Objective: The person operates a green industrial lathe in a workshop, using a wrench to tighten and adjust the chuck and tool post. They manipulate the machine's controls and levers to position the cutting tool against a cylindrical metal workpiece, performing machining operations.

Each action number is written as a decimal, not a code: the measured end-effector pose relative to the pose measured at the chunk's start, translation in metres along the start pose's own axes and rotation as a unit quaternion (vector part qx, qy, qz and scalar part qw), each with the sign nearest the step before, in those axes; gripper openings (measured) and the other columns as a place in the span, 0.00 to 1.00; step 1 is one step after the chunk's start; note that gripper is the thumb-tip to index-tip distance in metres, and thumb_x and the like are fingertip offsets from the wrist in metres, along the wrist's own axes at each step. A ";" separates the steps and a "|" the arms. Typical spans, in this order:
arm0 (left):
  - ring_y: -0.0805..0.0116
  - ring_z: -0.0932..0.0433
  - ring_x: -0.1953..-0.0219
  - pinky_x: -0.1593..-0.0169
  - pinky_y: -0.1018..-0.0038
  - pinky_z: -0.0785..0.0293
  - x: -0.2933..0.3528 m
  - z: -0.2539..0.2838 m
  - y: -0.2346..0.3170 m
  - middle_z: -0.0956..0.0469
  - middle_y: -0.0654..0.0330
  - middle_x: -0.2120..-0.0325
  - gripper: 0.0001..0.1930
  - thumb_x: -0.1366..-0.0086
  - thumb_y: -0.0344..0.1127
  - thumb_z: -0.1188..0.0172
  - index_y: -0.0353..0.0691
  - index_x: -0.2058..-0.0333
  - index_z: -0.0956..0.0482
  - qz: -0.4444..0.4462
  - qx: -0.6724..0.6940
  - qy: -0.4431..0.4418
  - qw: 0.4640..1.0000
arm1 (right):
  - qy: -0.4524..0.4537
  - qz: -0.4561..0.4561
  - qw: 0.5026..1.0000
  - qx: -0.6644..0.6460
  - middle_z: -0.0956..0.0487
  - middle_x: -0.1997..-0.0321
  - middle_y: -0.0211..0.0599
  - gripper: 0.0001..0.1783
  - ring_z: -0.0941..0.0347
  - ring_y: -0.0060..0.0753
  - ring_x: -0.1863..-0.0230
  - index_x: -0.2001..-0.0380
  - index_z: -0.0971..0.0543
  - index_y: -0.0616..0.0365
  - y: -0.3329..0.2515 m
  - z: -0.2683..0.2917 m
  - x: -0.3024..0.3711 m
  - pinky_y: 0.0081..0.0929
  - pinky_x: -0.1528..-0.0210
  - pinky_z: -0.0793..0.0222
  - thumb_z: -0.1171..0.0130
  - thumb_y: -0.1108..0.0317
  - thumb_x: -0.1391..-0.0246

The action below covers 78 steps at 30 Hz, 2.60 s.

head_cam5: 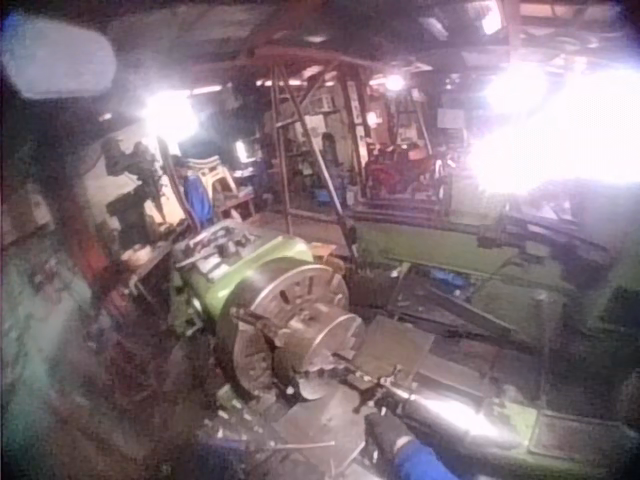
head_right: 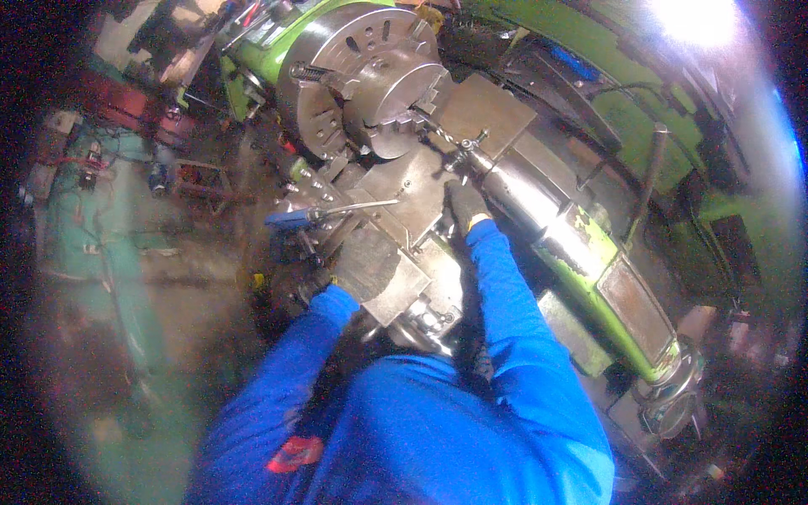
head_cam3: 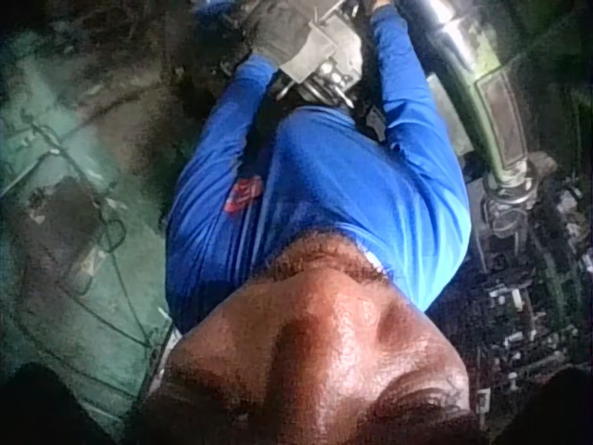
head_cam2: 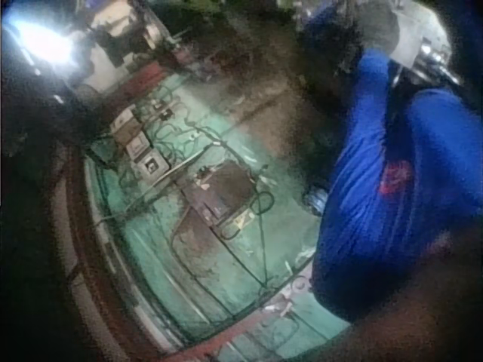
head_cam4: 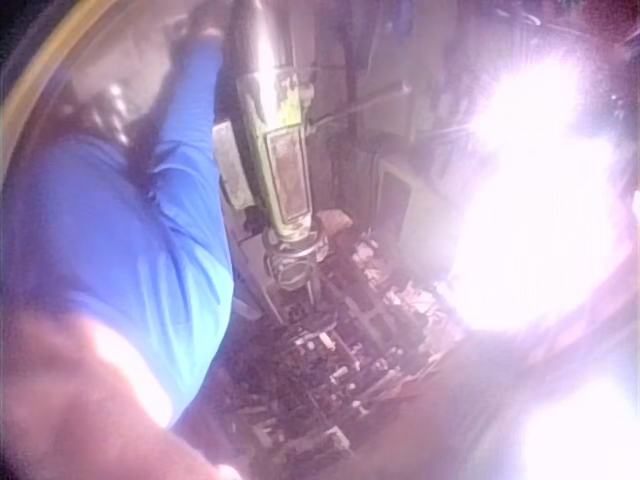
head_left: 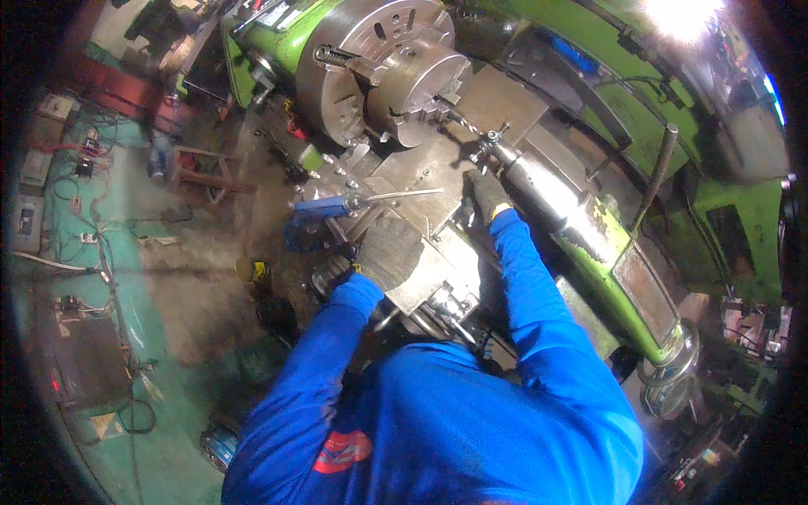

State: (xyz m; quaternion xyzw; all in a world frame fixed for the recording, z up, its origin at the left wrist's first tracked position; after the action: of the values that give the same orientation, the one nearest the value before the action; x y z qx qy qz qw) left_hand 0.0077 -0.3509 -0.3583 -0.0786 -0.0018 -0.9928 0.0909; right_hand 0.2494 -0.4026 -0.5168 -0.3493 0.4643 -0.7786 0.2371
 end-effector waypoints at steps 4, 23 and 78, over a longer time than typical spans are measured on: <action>0.55 0.23 0.55 0.50 0.54 0.30 0.003 0.000 0.002 0.21 0.56 0.63 0.12 0.34 0.46 0.43 0.44 0.64 0.18 -0.037 0.005 0.095 0.995 | -0.023 -0.024 0.998 0.053 0.17 0.59 0.58 0.18 0.19 0.55 0.54 0.57 0.20 0.58 0.006 0.002 -0.005 0.46 0.50 0.27 0.57 0.60 0.30; 0.56 0.22 0.55 0.48 0.55 0.29 0.000 0.002 0.002 0.19 0.56 0.63 0.13 0.35 0.46 0.43 0.44 0.65 0.16 -0.015 -0.013 0.040 0.999 | -0.041 -0.102 0.994 -0.020 0.18 0.54 0.50 0.29 0.24 0.45 0.51 0.51 0.21 0.64 -0.065 0.024 0.057 0.38 0.47 0.30 0.50 0.44 0.30; 0.56 0.24 0.54 0.45 0.55 0.31 0.003 -0.005 -0.004 0.20 0.56 0.62 0.13 0.35 0.45 0.45 0.45 0.63 0.18 -0.028 0.017 0.108 0.994 | -0.039 -0.102 0.901 -0.420 0.25 0.79 0.20 0.08 0.36 0.18 0.87 0.55 0.20 0.43 -0.031 0.022 0.043 0.18 0.89 0.46 0.41 0.55 0.30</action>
State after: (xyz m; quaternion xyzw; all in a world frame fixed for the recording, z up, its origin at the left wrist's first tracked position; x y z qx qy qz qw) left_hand 0.0031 -0.3481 -0.3628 0.0309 -0.0115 -0.9974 0.0644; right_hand 0.2373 -0.4307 -0.4680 -0.4921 0.7006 -0.5166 0.0061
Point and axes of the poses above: each hand's wrist, its own x-axis away from the middle knuckle, its own z-axis out of the back of the hand, y = z × x, the point moved 7 cm from there along -x, towards the middle knuckle
